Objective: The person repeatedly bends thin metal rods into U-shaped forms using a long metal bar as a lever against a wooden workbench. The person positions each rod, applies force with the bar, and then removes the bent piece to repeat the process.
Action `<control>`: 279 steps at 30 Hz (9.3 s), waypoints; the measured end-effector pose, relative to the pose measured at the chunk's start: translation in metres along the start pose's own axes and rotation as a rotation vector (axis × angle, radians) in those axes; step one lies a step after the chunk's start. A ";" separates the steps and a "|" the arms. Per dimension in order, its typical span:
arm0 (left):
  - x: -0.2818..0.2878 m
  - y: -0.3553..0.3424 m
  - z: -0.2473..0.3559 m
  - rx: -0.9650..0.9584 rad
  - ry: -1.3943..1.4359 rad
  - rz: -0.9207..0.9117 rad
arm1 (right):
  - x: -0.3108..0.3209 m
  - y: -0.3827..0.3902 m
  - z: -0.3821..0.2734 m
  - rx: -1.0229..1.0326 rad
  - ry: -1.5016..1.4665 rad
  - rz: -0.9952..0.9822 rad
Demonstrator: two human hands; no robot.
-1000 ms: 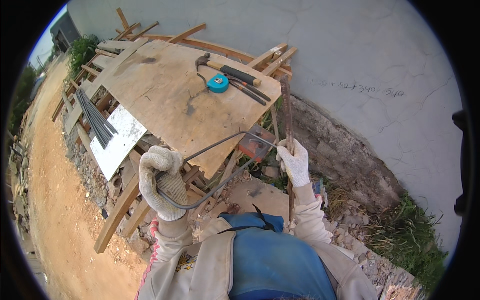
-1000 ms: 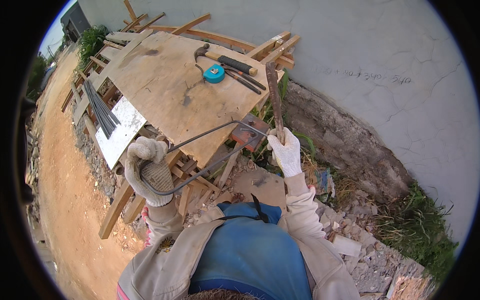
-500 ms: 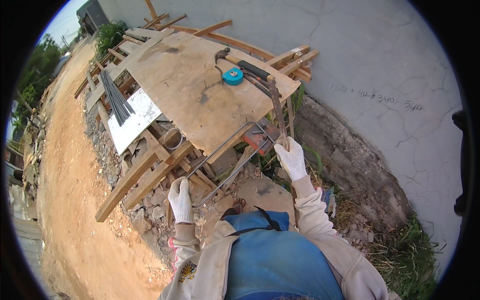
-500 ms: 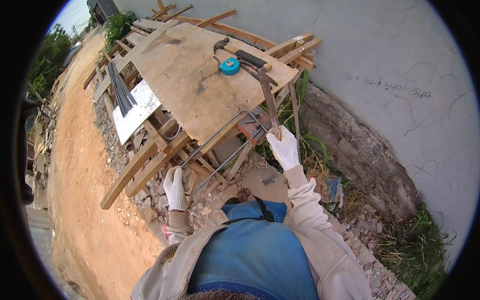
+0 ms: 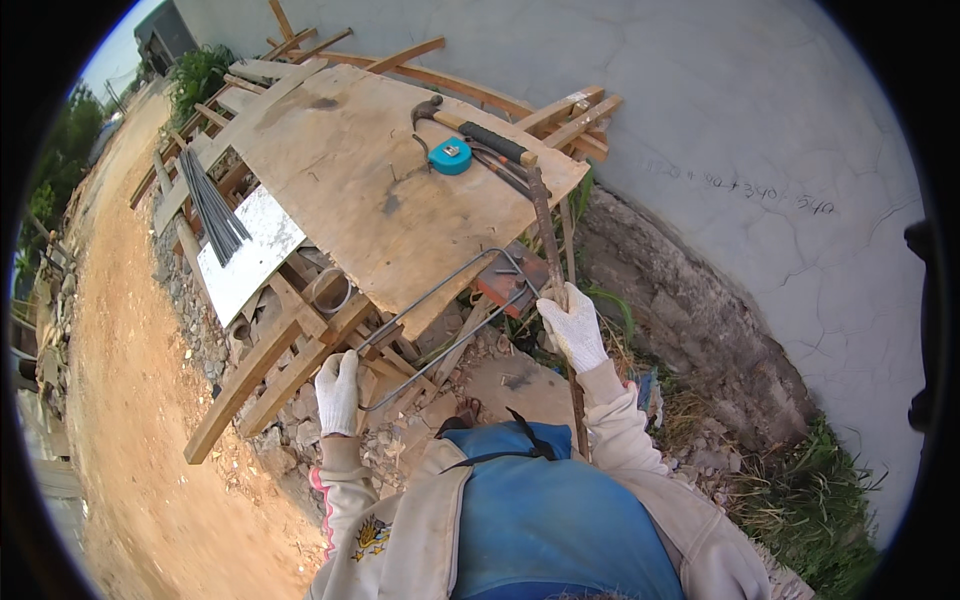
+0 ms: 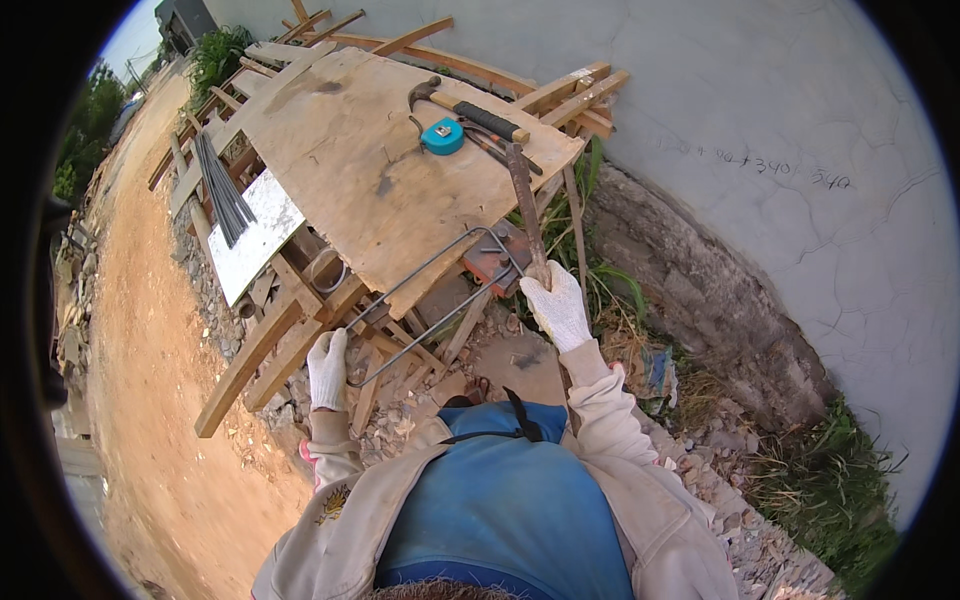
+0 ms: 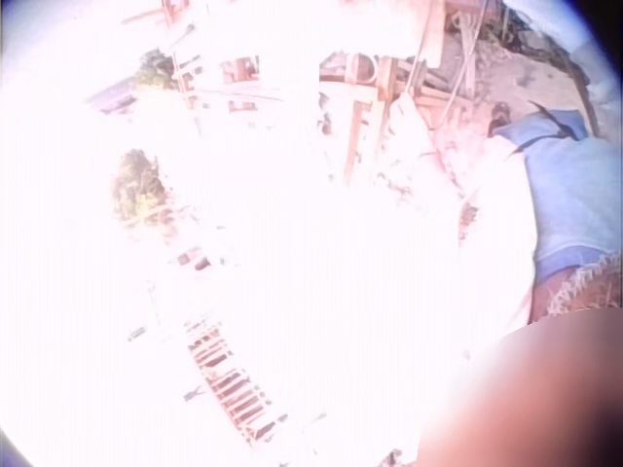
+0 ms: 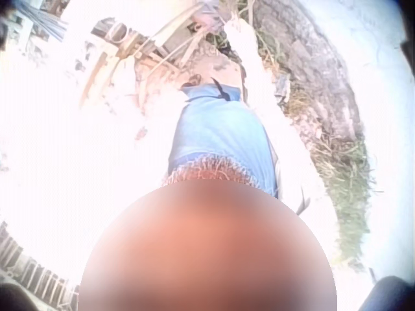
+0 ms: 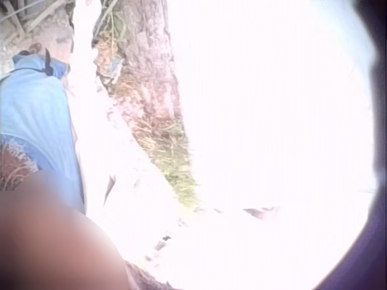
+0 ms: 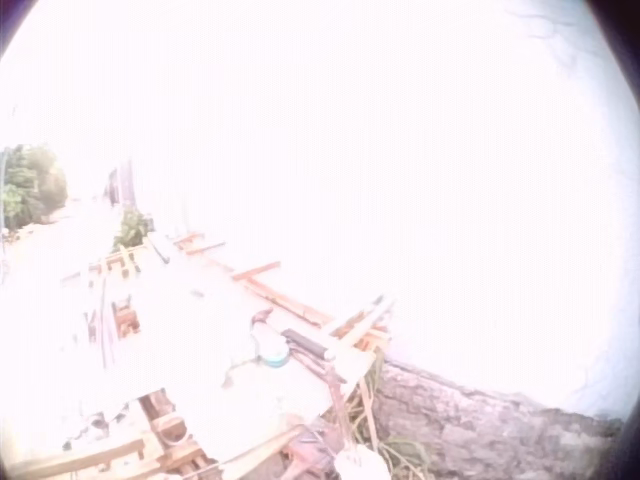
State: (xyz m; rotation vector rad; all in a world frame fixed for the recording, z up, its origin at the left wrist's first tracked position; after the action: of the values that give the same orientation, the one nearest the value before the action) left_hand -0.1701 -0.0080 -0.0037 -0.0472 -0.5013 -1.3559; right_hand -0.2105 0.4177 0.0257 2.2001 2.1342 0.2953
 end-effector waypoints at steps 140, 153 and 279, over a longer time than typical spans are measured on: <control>-0.026 -0.043 -0.016 -0.086 0.654 -0.772 | -0.080 0.431 0.079 -0.621 0.656 0.670; -0.022 -0.046 -0.011 -0.155 0.509 -0.768 | -0.063 0.446 0.049 -0.535 0.357 0.515; 0.196 0.164 -0.577 0.987 0.336 0.300 | -0.153 0.434 0.368 -0.790 1.028 -0.321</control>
State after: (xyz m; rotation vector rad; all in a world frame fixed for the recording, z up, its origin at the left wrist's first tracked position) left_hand 0.1919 -0.3331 -0.4054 0.8653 -0.7894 -0.6923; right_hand 0.2791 0.2816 -0.2723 1.2828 2.0180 2.1295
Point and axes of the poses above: each hand's wrist, its own y-axis away from the middle knuckle, its own x-axis out of the back of the hand, z = x × y, the point moved 5 cm from there along -y, towards the middle knuckle, and after that the axes turned 8 degrees about -z, right-handed, at the moved point
